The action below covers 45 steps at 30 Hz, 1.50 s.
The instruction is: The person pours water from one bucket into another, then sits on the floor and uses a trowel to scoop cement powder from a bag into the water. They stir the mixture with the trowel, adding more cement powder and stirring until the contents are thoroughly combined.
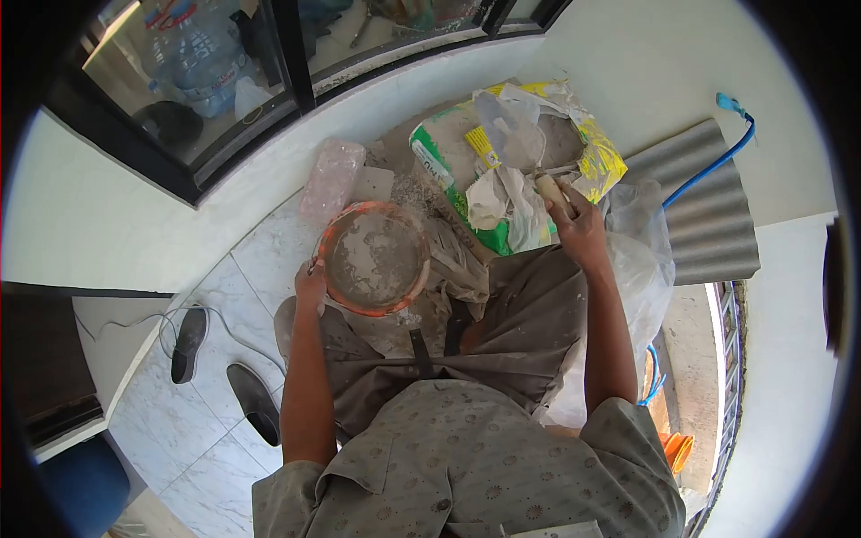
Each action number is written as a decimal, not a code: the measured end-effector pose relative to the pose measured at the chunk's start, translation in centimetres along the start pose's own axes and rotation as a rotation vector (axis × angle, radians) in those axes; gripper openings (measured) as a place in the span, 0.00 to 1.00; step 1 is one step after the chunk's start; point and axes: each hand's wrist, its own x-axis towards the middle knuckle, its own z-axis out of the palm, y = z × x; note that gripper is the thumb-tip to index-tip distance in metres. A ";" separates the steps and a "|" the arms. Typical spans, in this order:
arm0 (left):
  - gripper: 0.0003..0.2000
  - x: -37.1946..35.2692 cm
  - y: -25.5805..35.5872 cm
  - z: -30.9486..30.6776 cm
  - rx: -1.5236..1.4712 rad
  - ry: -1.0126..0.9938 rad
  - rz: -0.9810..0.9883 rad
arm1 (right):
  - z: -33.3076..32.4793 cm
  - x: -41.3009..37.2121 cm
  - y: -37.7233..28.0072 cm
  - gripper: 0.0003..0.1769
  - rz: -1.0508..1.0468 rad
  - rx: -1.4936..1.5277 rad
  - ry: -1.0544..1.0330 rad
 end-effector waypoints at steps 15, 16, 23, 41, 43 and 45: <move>0.17 -0.4 0.5 -0.1 0.023 -0.023 -0.002 | 5.9 10.4 17.3 0.20 0.284 -0.527 -0.069; 0.17 -0.4 0.8 -0.1 0.023 -0.024 -0.009 | 5.9 10.0 16.9 0.19 0.227 -0.525 -0.072; 0.16 -0.9 1.4 0.3 -0.012 -0.018 -0.040 | 6.9 7.4 14.2 0.15 0.001 -0.227 -0.123; 0.16 -0.2 0.3 0.1 -0.041 -0.016 -0.018 | 2.5 7.7 13.3 0.15 0.720 0.944 0.019; 0.16 -0.3 0.5 0.2 -0.054 -0.018 -0.028 | 0.2 8.2 13.2 0.15 0.699 0.872 0.052; 0.17 -0.2 0.5 0.2 -0.066 -0.030 -0.035 | -2.1 8.5 12.9 0.16 0.672 0.814 0.087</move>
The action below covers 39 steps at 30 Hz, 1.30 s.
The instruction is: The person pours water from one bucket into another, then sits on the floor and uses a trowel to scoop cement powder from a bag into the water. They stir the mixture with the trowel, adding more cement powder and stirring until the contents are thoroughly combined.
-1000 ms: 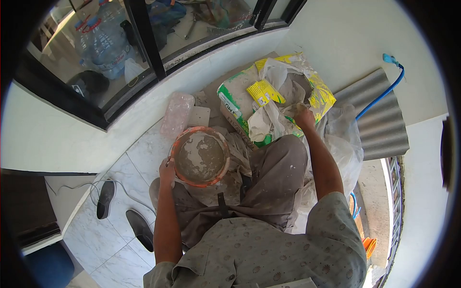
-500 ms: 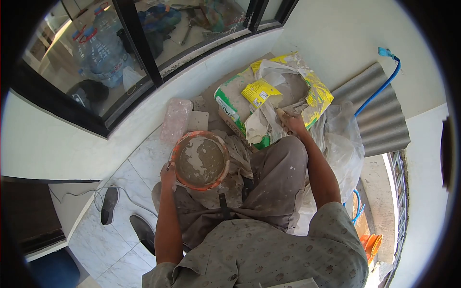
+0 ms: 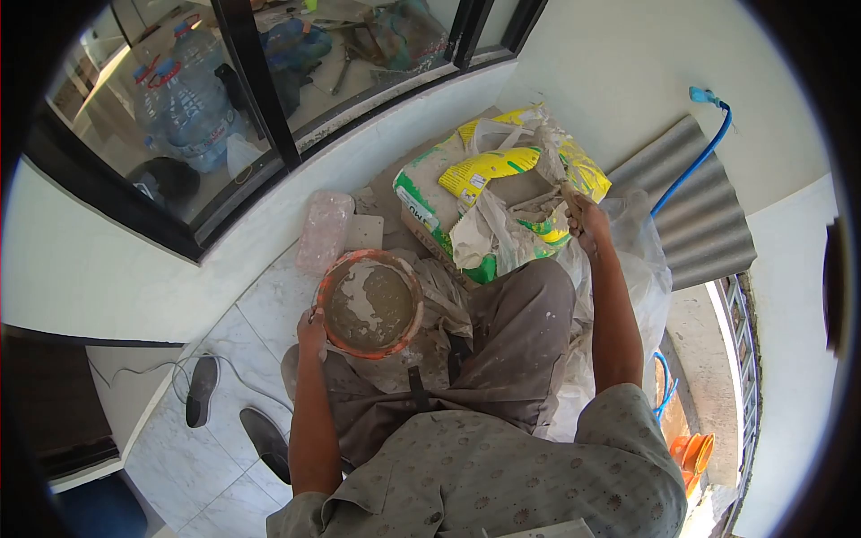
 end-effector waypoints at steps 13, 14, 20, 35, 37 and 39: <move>0.19 -0.6 0.8 0.3 0.075 0.045 -0.035 | 3.5 -14.6 -4.9 0.26 -0.101 -0.149 -0.210; 0.19 -0.8 1.1 0.4 0.058 0.041 -0.037 | 4.2 -15.5 -3.8 0.26 -0.047 -0.102 -0.275; 0.18 0.5 -0.8 -0.1 0.059 0.078 0.010 | 9.5 -20.3 4.7 0.24 0.265 -0.099 -0.520; 0.17 -0.3 0.6 0.3 0.097 0.064 -0.021 | 15.3 -21.2 15.4 0.21 -0.371 -0.744 -0.575; 0.18 -0.3 0.7 0.3 0.116 0.072 -0.011 | 15.6 -21.3 15.9 0.21 -0.478 -0.748 -0.617; 0.18 -0.6 0.9 0.4 0.122 0.074 -0.009 | 15.9 -22.1 16.4 0.22 -0.432 -0.776 -0.609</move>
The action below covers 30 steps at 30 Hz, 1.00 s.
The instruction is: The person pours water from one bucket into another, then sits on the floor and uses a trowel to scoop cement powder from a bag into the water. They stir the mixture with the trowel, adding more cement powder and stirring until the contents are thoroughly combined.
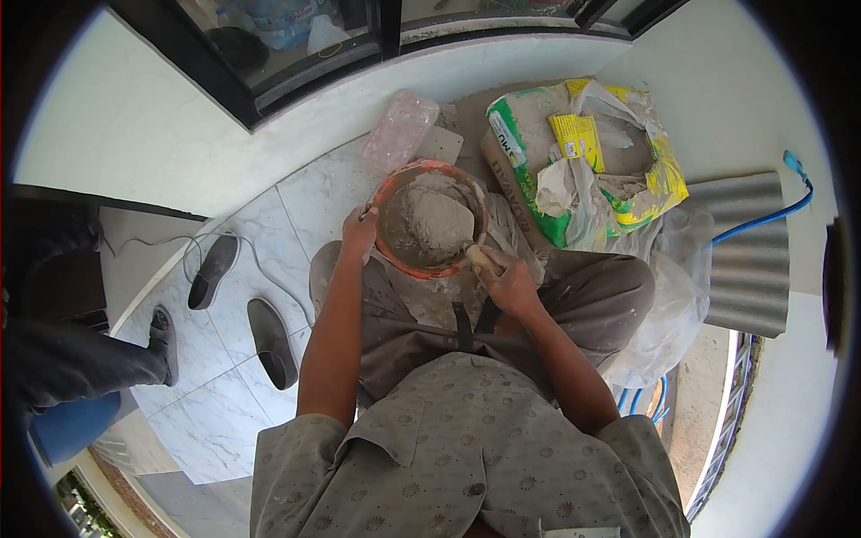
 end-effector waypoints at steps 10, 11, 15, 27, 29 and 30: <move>0.20 0.3 -0.4 -0.5 0.000 -0.002 -0.008 | -1.5 0.0 -1.5 0.23 0.029 -0.285 -0.113; 0.21 0.1 -0.1 -0.3 -0.029 -0.013 -0.017 | -1.9 -0.1 -1.6 0.23 0.016 -0.287 -0.089; 0.18 0.8 -1.2 -0.2 -0.010 0.006 0.014 | -4.2 -0.4 -2.9 0.22 -0.040 -0.364 0.002; 0.18 0.7 -0.8 -0.3 0.051 0.010 0.016 | -9.4 3.0 -5.5 0.21 -0.288 -0.691 -0.016; 0.18 0.7 -0.7 -0.3 0.064 0.005 0.014 | -8.4 4.5 -6.0 0.20 -0.350 -0.733 -0.061; 0.18 0.8 -0.9 -0.3 0.046 0.001 0.009 | -7.4 5.2 -6.2 0.19 -0.391 -0.720 -0.077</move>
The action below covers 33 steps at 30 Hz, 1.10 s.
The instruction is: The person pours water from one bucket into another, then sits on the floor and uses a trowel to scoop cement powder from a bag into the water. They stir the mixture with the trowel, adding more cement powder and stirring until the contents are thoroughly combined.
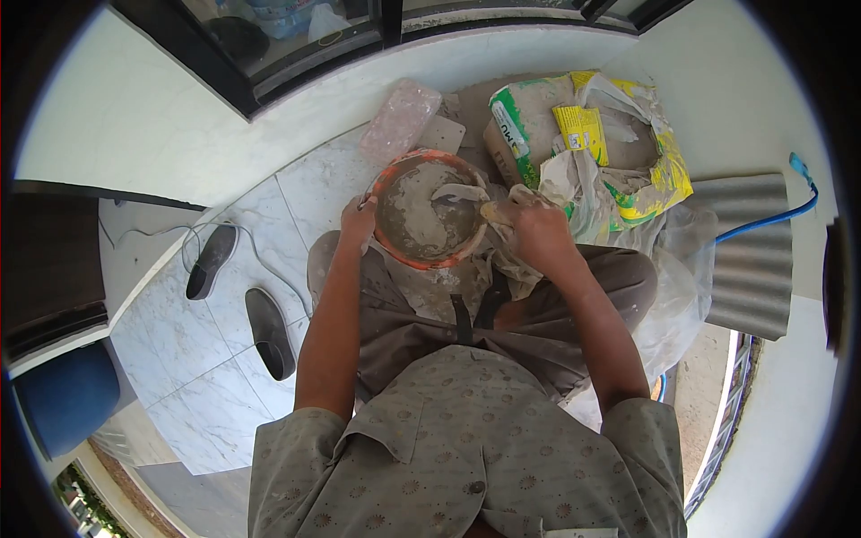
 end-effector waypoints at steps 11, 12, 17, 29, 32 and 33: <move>0.18 -0.4 0.4 0.2 -0.105 0.010 -0.013 | 16.7 7.9 -0.9 0.03 0.313 1.148 0.310; 0.18 -0.2 0.1 0.2 -0.108 0.008 -0.019 | 15.5 7.4 -1.0 0.03 0.245 1.109 0.284; 0.18 -0.6 0.9 0.1 -0.149 -0.012 -0.024 | 6.8 7.6 -1.9 0.06 0.173 1.219 0.233; 0.17 -0.3 0.5 0.0 -0.101 -0.009 0.000 | 15.6 10.0 -1.0 0.08 0.375 1.338 0.288; 0.18 -0.4 0.9 0.1 -0.086 -0.016 -0.042 | 14.5 8.3 -1.3 0.08 0.275 1.279 0.206; 0.18 -0.3 1.0 0.1 -0.058 -0.012 -0.030 | 13.7 8.1 -1.5 0.08 0.258 1.263 0.172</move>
